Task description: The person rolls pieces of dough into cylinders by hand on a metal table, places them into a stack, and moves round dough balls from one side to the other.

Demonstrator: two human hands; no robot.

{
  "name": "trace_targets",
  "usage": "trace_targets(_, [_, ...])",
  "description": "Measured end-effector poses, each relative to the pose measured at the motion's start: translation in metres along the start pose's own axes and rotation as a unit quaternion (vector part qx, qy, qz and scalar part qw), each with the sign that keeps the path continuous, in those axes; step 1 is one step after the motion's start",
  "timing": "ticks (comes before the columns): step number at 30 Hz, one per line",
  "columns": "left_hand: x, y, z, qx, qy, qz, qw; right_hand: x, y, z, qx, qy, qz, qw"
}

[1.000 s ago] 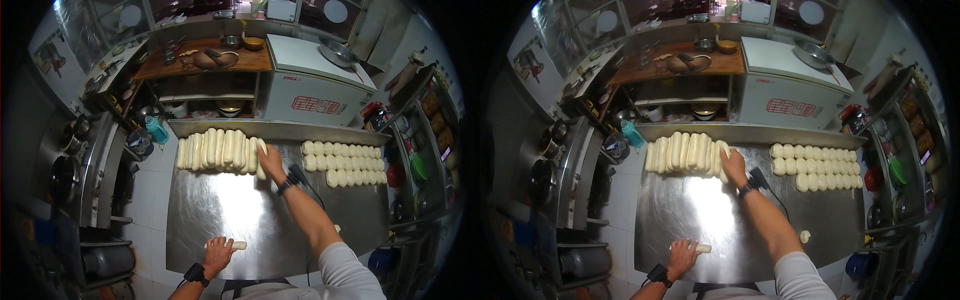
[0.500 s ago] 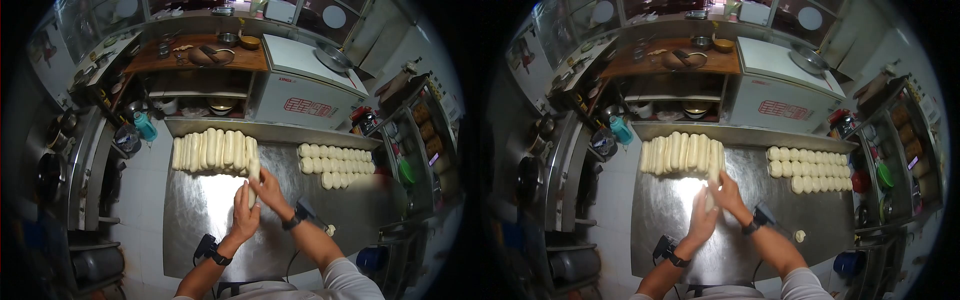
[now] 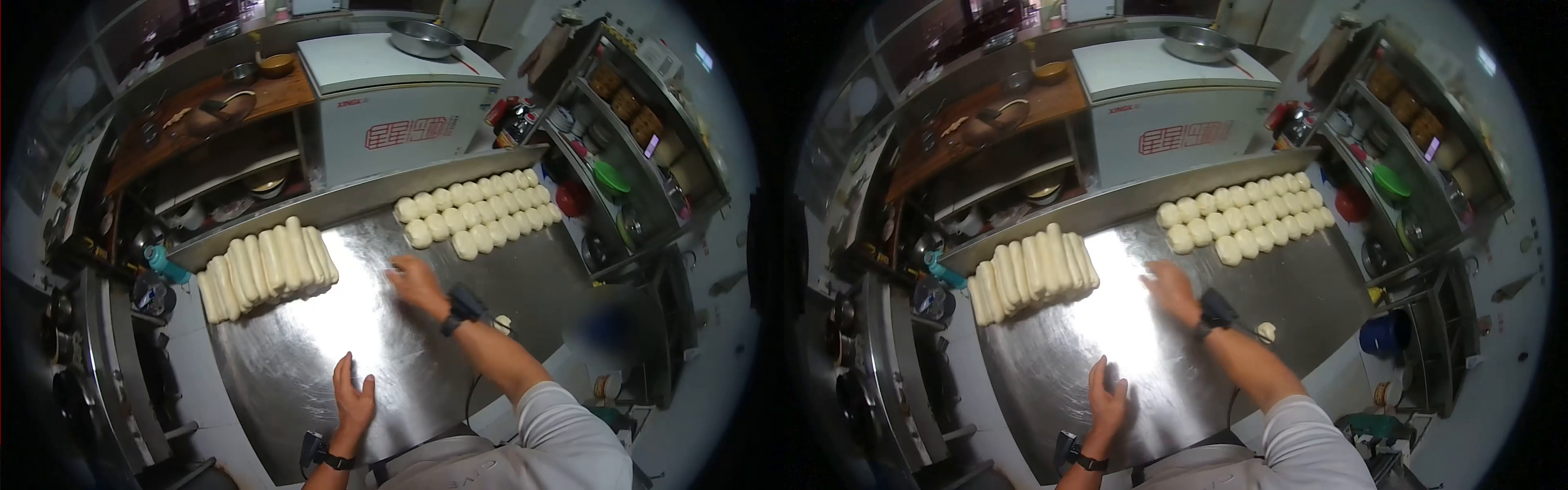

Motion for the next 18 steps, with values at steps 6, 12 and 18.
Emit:
trace_targets(6, [0.036, -0.006, -0.029, -0.031, -0.007, -0.011, 0.999, -0.138, 0.133, -0.010, 0.165, 0.019, 0.243, 0.956])
trace_targets(12, [0.097, 0.007, -0.116, -0.086, 0.012, 0.061, 0.994, -0.121, 0.161, -0.036, 0.142, -0.082, 0.236, 0.958])
trace_targets(18, [0.167, 0.028, -0.208, -0.142, 0.030, 0.073, 0.987, -0.082, 0.154, 0.006, -0.077, -0.004, 0.179, 0.981])
Point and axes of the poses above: each hand's wrist, its own z-axis away from the middle knuckle, its own x-axis out of the palm, y = z × x, the point moved 9 cm from there along -z, towards the middle knuckle, and after that the axes turned 2 degrees about x, right-handed, at the moved point
